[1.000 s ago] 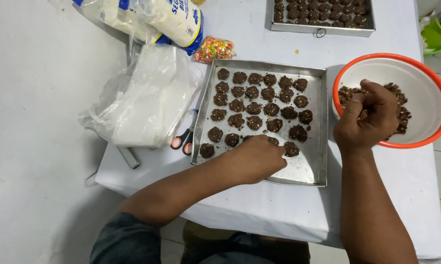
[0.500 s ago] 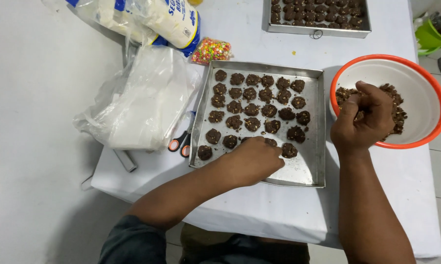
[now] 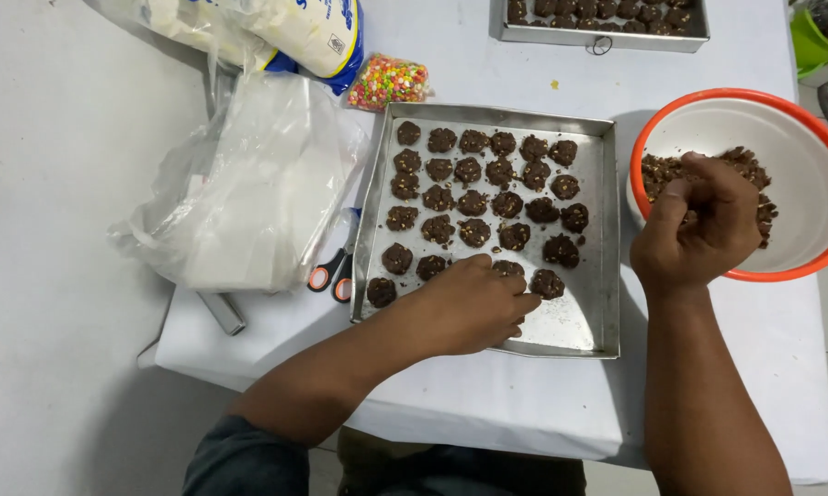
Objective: The person scoops a chocolate mixture from a bowl, rolls it into a ball between their palms, and places it onto a metal tray. They repeat this process to fill the tray with uniformly shaped chocolate balls.
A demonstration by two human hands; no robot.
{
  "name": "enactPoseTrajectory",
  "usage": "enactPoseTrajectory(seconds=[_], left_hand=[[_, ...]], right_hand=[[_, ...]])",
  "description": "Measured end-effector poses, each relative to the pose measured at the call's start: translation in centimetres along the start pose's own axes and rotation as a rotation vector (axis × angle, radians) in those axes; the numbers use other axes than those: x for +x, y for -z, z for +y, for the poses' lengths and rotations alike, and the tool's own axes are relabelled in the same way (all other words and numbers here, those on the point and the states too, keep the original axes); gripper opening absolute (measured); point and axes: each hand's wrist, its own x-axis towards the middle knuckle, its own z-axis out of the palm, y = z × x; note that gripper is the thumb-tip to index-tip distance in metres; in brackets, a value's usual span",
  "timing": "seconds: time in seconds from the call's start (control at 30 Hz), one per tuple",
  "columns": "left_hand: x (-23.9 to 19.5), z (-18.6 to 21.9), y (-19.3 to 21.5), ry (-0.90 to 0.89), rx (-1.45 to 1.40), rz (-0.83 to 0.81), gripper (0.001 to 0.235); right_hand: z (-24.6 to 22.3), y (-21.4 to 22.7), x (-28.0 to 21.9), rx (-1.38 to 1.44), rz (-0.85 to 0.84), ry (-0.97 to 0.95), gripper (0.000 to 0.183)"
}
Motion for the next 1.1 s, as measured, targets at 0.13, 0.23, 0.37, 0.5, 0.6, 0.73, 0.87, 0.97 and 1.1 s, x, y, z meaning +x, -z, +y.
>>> enactPoseTrajectory(seconds=[0.13,0.23,0.37,0.5,0.6,0.73,0.87,0.97,1.1], left_hand=[[0.0,-0.8,-0.9,-0.020,0.028,0.083,0.028],[-0.3,-1.3,-0.8,-0.084,0.068,0.297,0.040],[-0.6,-1.6,0.0,-0.109,-0.111,0.447,0.035],[-0.4,-2.0,-0.1,-0.140,-0.269,0.573,0.031],[-0.4,-2.1,0.4,-0.102,-0.229,0.552,0.026],[-1.0,-3.2,2.8,-0.069,-0.123,0.742,0.023],[-2.5,-4.5,5.1,0.101,-0.020,0.998,0.017],[-3.1,-5.5,6.1,0.220,-0.029,1.056,0.012],[-3.7,-6.8,6.2,0.268,0.020,1.136,0.013]], right_hand=[[0.1,0.1,0.1,-0.014,-0.026,0.041,0.027],[-0.1,-0.2,0.3,-0.036,-0.076,0.038,0.031],[-0.5,-0.2,0.6,-0.059,-0.157,0.046,0.027],[-0.8,-0.3,0.8,-0.040,-0.171,0.029,0.026],[-0.6,-0.3,0.7,-0.046,-0.166,0.033,0.025],[-0.7,-0.2,0.7,-0.066,-0.166,0.002,0.028],[-1.0,-0.1,1.0,-0.063,-0.159,-0.020,0.027],[-0.8,0.1,1.0,-0.084,-0.140,-0.023,0.027],[-1.0,0.1,1.0,-0.059,-0.124,-0.074,0.023]])
